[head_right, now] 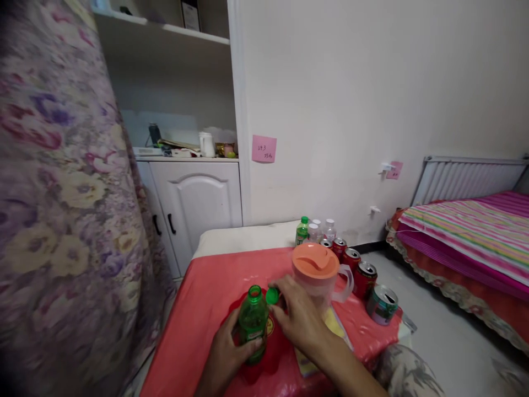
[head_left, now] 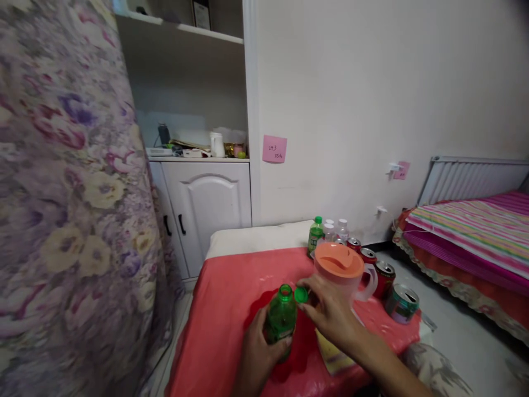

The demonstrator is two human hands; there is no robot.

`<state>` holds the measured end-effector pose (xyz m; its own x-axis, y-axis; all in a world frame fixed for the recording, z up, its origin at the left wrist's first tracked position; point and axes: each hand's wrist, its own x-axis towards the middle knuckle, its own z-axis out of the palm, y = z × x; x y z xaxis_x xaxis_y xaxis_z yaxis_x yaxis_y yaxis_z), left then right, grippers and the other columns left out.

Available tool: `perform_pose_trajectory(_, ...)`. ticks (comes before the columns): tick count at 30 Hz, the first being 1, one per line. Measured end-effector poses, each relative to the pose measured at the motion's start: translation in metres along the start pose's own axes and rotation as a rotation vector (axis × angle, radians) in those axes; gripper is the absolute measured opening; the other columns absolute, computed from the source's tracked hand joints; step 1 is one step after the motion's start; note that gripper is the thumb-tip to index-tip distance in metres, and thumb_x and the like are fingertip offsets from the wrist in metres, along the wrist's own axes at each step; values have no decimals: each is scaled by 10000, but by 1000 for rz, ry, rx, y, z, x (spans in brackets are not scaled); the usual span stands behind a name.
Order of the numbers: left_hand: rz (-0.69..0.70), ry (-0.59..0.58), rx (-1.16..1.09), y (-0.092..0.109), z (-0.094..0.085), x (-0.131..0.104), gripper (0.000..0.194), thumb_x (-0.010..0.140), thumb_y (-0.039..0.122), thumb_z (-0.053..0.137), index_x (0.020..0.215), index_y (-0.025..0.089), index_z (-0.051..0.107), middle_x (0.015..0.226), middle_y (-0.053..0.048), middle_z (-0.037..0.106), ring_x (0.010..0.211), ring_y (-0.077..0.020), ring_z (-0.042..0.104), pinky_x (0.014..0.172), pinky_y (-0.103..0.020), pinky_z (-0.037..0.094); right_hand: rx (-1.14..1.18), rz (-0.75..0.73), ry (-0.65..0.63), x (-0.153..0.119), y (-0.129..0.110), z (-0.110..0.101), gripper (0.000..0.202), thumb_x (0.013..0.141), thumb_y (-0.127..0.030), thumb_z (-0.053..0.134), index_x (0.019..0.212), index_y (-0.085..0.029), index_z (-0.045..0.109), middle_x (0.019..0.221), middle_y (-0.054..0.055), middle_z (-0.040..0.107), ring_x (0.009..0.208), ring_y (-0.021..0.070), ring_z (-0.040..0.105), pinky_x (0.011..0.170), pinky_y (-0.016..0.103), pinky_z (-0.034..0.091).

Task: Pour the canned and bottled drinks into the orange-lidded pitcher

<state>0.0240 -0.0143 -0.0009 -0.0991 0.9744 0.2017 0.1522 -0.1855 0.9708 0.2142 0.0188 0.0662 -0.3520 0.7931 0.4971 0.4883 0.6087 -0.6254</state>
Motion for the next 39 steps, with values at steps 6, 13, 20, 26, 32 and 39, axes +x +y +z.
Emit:
perform_pose_trajectory(6,-2,9,0,2,0,0,617,551,174,716,1164,172,650,1153,-96,734,1082,-302,665,962,-385,507,72,-64,-136,17,-12,-8,286,848,-151,606,1131,-190,613,1091,105,648,991,236,623,848,377,519)
perform_pose_trajectory(13,-11,-5,0,0,-1,-1,646,545,188,716,1186,156,640,1136,-115,732,1066,-307,667,935,-387,506,112,-32,-179,28,-18,-13,342,822,-167,666,1159,-208,628,1017,64,713,858,194,655,764,333,522)
perform_pose_trajectory(20,9,-1,9,1,0,0,629,548,197,708,1173,153,648,1117,-116,732,1048,-307,665,927,-393,501,-47,-212,-388,49,-29,-31,330,804,-76,662,1093,-232,684,1020,30,709,824,155,642,763,276,505)
perform_pose_trajectory(26,15,3,17,2,0,0,633,542,178,692,1173,139,649,1111,-125,736,1039,-307,671,912,-387,511,-171,-372,-578,67,-52,-47,337,843,-30,562,1085,-224,693,1037,46,698,951,179,649,846,298,500)
perform_pose_trajectory(32,5,17,53,3,-1,0,594,529,174,690,1122,171,675,1082,-104,747,1016,-309,676,902,-399,514,-224,-403,-668,78,-59,-49,334,821,-7,564,1011,-225,730,951,33,722,851,163,659,764,274,503)
perform_pose_trajectory(39,20,14,43,3,-1,-2,603,537,153,691,1139,169,672,1064,-96,745,996,-293,677,883,-379,517,-249,-400,-718,82,-58,-47,314,848,-19,566,1019,-228,727,1001,41,731,902,171,672,808,282,520)
